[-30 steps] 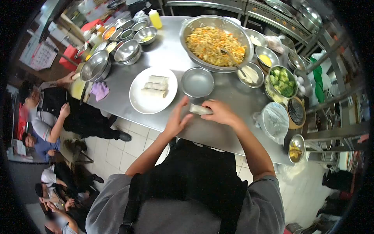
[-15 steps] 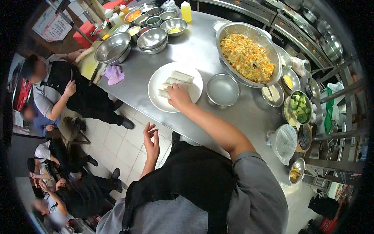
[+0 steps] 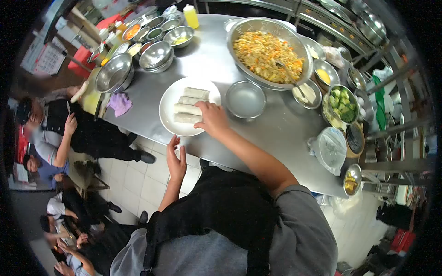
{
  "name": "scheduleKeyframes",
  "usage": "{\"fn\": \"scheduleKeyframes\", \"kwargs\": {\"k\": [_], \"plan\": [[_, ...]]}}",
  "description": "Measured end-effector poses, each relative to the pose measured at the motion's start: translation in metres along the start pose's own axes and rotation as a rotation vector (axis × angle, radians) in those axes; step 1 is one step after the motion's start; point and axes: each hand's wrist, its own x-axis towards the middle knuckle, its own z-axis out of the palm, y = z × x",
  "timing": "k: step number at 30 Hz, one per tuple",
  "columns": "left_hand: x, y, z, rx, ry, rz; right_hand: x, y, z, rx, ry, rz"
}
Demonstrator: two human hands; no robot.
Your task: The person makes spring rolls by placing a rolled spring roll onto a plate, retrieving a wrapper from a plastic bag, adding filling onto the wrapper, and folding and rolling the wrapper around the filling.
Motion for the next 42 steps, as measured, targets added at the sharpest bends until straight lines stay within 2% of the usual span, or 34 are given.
{"fn": "scheduleKeyframes", "kwargs": {"k": [1,3,5,7,10,13,17,19,20,21,23,26,29,30,32,34,35,37,39,41,42], "plan": [[0.007,-0.002,0.005,0.096,0.035,0.046,-0.009,0.008,-0.013,0.070,0.050,0.018],[0.024,-0.006,0.014,0.116,0.024,0.003,-0.037,0.031,-0.044,0.206,0.153,0.052],[0.044,-0.009,0.022,0.278,0.029,-0.026,-0.071,0.046,-0.081,0.243,0.227,0.125],[0.058,-0.009,0.027,0.572,-0.019,-0.087,-0.108,0.062,-0.108,0.264,0.268,0.251],[0.084,-0.011,0.035,0.564,-0.080,-0.261,-0.164,0.085,-0.132,0.298,0.346,0.393],[0.092,-0.015,0.042,0.545,-0.051,-0.269,-0.211,0.096,-0.144,0.313,0.379,0.473],[0.092,-0.041,0.036,0.507,-0.152,-0.250,-0.269,0.102,-0.132,0.290,0.389,0.536],[0.094,-0.050,0.032,0.444,-0.185,-0.191,-0.287,0.088,-0.132,0.314,0.419,0.572],[0.095,-0.050,0.029,0.493,-0.196,-0.167,-0.298,0.078,-0.137,0.342,0.418,0.602],[0.095,-0.052,0.024,0.613,-0.214,-0.046,-0.311,0.072,-0.140,0.333,0.449,0.648],[0.096,-0.027,0.016,0.775,-0.191,0.016,-0.335,0.061,-0.138,0.334,0.499,0.715],[0.091,0.039,0.010,0.933,-0.240,0.233,-0.380,0.047,-0.138,0.273,0.597,0.880],[0.090,0.048,0.024,0.681,-0.346,0.389,-0.440,0.052,-0.146,0.115,0.678,1.009],[0.084,0.069,0.028,0.683,-0.405,0.386,-0.460,0.049,-0.159,0.096,0.760,1.064],[0.072,0.071,0.042,0.560,-0.432,0.466,-0.514,0.063,-0.178,-0.015,0.858,1.219],[0.058,0.090,0.054,0.437,-0.495,0.503,-0.579,0.086,-0.199,-0.209,1.007,1.261],[0.048,0.097,0.061,0.375,-0.483,0.525,-0.603,0.094,-0.219,-0.215,1.003,1.403],[0.025,0.105,0.076,0.253,-0.456,0.564,-0.668,0.143,-0.241,-0.251,1.218,1.407],[0.002,0.122,0.091,0.236,-0.510,0.568,-0.695,0.166,-0.281,-0.172,1.429,1.460],[-0.020,0.140,0.108,0.286,-0.544,0.640,-0.736,0.229,-0.299,-0.029,1.649,1.357],[-0.035,0.156,0.118,0.279,-0.590,0.634,-0.759,0.265,-0.300,0.077,1.690,1.370]]}}
